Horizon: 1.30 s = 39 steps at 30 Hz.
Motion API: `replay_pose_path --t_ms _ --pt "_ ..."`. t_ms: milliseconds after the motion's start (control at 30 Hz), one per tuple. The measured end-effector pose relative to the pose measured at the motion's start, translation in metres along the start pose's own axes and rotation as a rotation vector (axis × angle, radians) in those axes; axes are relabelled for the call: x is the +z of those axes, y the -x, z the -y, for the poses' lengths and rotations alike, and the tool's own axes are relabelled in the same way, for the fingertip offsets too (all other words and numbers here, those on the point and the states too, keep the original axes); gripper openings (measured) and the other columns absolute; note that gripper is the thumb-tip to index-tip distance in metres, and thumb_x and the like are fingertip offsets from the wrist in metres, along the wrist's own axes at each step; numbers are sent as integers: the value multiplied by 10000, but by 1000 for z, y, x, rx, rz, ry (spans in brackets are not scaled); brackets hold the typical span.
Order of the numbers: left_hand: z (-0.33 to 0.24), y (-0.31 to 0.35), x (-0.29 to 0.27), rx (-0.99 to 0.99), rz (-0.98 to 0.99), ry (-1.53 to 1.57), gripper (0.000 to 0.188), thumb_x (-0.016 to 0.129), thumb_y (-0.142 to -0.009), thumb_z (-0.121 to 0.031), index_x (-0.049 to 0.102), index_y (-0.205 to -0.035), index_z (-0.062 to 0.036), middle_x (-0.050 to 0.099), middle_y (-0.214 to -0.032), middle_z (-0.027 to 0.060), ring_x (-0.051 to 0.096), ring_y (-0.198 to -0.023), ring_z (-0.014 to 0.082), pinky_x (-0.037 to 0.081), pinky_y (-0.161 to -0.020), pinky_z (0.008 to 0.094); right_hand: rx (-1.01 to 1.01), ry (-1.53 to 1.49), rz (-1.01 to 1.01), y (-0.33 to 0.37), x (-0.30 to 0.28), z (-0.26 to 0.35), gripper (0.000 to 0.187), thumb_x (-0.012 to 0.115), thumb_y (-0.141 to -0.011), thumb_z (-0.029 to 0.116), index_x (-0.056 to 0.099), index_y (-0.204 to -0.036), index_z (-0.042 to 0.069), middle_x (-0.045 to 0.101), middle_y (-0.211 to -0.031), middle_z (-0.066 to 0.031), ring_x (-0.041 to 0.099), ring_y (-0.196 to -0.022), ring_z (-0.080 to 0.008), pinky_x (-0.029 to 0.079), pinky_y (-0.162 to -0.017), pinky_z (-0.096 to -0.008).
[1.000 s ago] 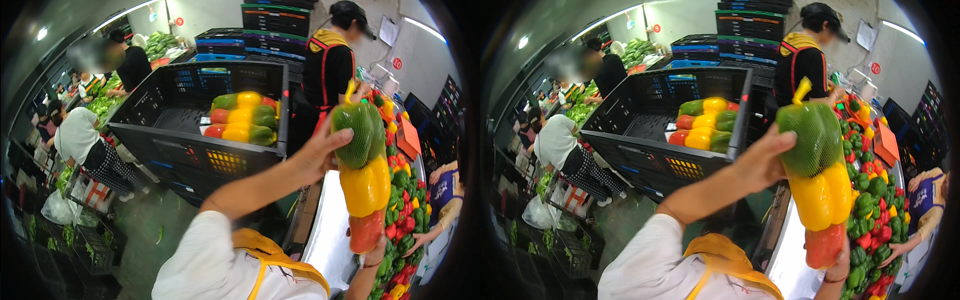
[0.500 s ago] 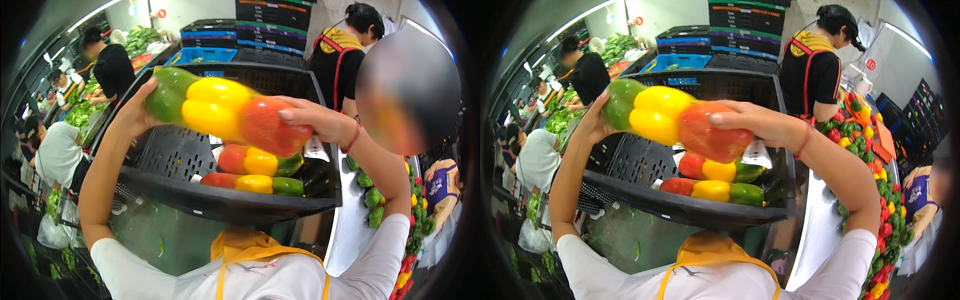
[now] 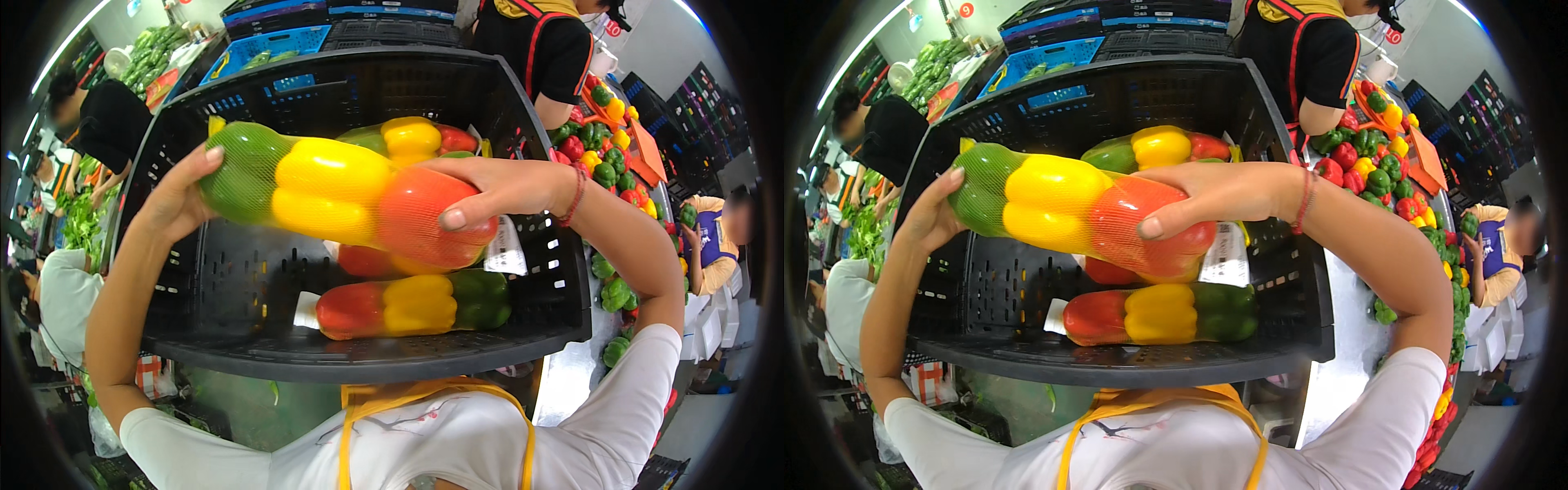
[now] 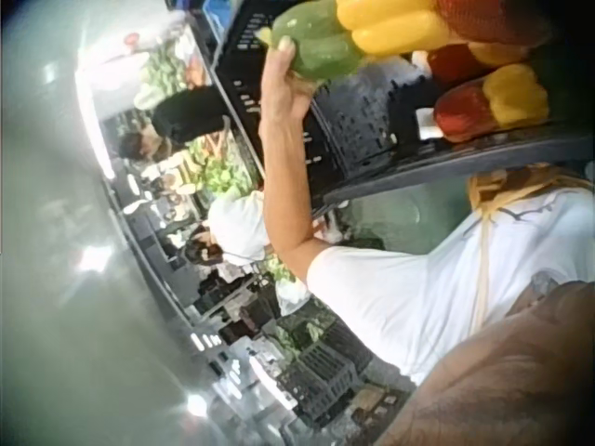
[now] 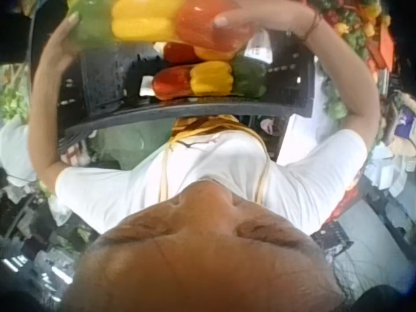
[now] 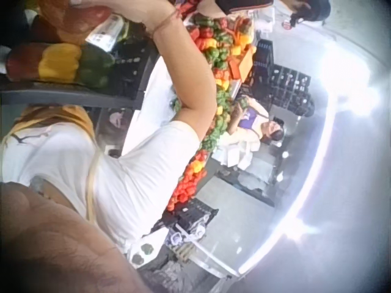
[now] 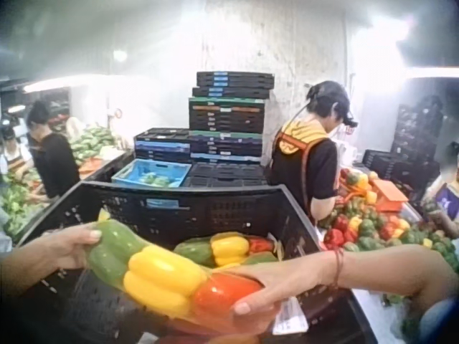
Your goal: The person takes peppers from a large pile on a table, sorts them into groups of different colors, puts them into yellow mesh bags, and ties the bags shut before placing them into a black plastic crate.
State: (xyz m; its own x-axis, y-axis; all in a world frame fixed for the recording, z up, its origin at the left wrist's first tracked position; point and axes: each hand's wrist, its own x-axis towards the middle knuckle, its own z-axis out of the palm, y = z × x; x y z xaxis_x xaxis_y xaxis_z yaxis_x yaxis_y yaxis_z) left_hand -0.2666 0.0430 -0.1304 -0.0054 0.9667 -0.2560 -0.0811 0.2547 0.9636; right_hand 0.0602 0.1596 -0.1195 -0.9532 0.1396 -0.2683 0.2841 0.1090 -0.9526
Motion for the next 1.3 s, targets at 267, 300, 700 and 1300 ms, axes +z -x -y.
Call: replay_pose_path --t_ms 267,300,700,1300 --pt "-21 -35 -22 273 -49 278 524 412 -889 -446 411 -1241 -58 520 -1184 63 514 -1077 164 451 -863 301 -129 56 -212 -14 2 13 759 638 -721 489 402 -1229 -23 499 -1140 -118 473 -1063 -179 367 -923 -290" --pt "-27 -37 -27 304 -87 310 524 411 -889 -452 417 -1236 -60 519 -1183 62 511 -1078 160 448 -859 293 -186 70 -248 -23 -2 16 744 643 -720 486 418 -1214 -23 516 -1115 -115 489 -1040 -177 379 -910 -282" --pt "26 -51 -128 -169 -263 153 526 459 -808 -541 486 -1190 -182 504 -1199 48 468 -1110 235 338 -923 494 -88 109 -32 -176 -40 -34 606 633 -750 375 442 -1202 18 526 -1118 -102 512 -1009 -159 423 -867 -288" --pt "34 -60 -166 27 -473 182 466 579 -796 -427 522 -1128 -106 578 -1066 36 538 -970 156 410 -795 301 -182 -377 14 -223 15 -62 650 689 -725 305 385 -1233 37 511 -1131 -74 505 -1016 -140 417 -884 -280"
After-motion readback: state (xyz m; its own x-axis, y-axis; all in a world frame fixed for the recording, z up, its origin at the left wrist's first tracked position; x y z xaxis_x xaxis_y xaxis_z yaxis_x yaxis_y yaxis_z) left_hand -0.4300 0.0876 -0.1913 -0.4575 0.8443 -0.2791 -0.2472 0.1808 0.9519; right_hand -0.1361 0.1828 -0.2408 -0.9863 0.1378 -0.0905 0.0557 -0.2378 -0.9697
